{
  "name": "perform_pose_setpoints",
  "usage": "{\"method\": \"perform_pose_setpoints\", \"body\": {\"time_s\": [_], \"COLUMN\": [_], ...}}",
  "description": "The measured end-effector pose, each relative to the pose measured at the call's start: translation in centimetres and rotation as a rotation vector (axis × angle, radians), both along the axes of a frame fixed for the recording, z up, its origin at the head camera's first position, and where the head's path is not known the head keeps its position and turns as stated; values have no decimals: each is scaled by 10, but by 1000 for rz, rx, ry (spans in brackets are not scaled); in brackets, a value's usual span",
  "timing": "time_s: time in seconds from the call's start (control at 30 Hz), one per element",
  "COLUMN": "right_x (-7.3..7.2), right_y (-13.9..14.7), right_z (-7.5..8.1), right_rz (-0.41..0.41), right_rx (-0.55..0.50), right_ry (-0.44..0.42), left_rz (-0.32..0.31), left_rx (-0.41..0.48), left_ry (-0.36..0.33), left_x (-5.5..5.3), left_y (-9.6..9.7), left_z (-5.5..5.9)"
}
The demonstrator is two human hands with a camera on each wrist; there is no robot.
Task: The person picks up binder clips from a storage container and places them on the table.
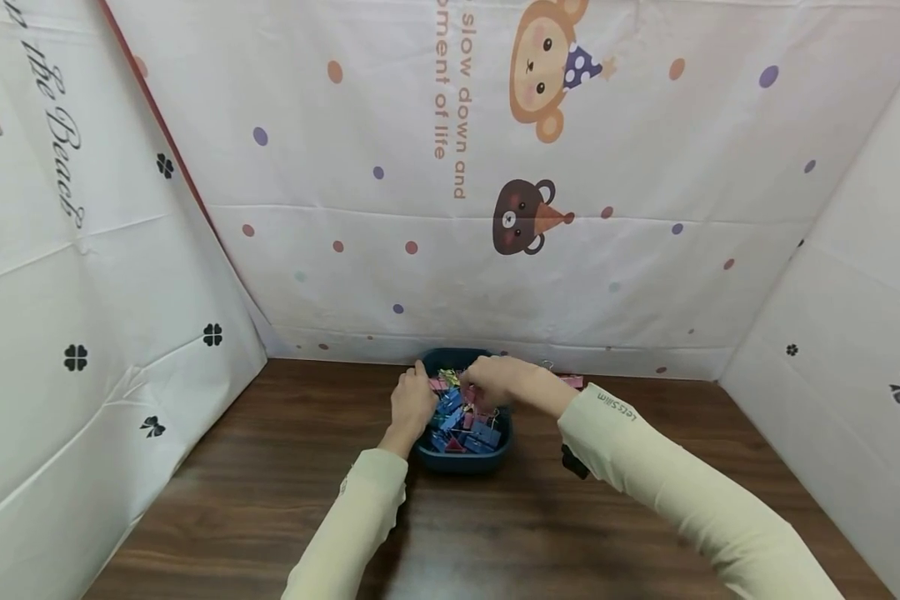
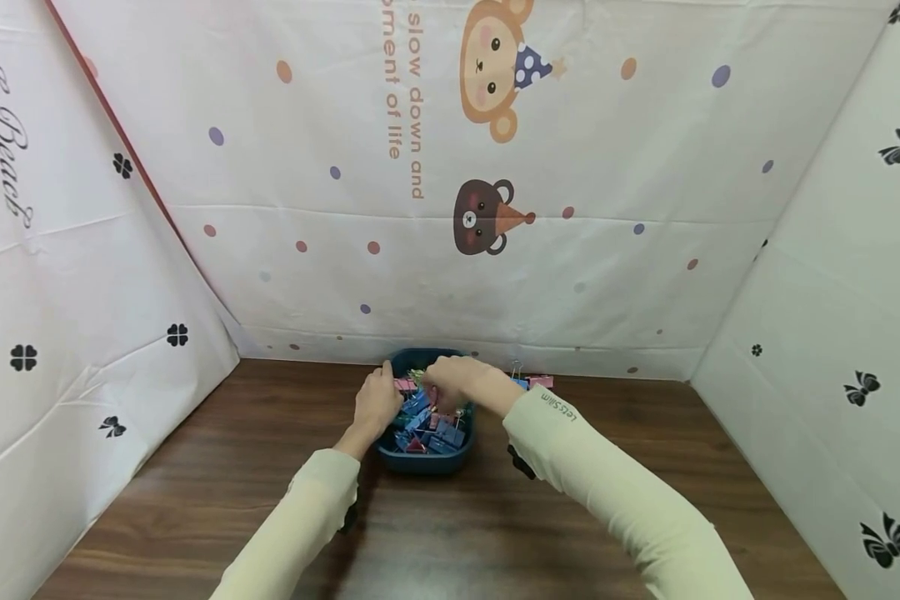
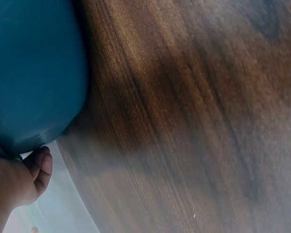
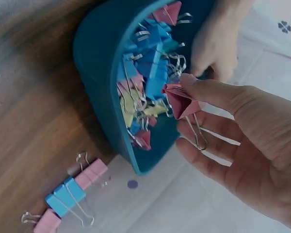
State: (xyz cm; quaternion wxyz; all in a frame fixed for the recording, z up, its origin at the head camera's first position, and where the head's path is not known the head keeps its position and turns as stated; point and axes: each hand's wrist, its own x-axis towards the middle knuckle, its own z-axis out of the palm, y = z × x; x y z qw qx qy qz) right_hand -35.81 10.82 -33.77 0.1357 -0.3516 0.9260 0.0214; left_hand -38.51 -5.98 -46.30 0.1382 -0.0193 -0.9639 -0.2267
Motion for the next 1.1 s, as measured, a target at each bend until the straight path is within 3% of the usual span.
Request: {"method": "perform_pose_setpoints", "body": {"time_s": [0.17, 0.37, 0.47, 0.7, 0.9, 1.1], "right_x": [-7, -18, -24, -38, -44, -36], "right_y": [17, 48, 65, 114, 157, 194], "right_z": [9, 14, 14, 8, -8, -29], "right_rz": [9, -9, -82, -295, -500, -620], "right_rx": [-39, -182, -223, -352, -511, -501], "right_ry": [95, 202, 208, 123, 87, 196], "left_rz": [-7, -6, -4, -5, 1, 6], "left_rx": [13, 19, 21, 17, 22, 20], "left_ry": [-18, -30, -24, -28, -20, -17], "left_x": [2, 2, 1, -1, -1, 0], "left_y": [1, 0, 0, -1, -2, 0], "left_z": [0, 2, 2, 2, 1, 0]}}
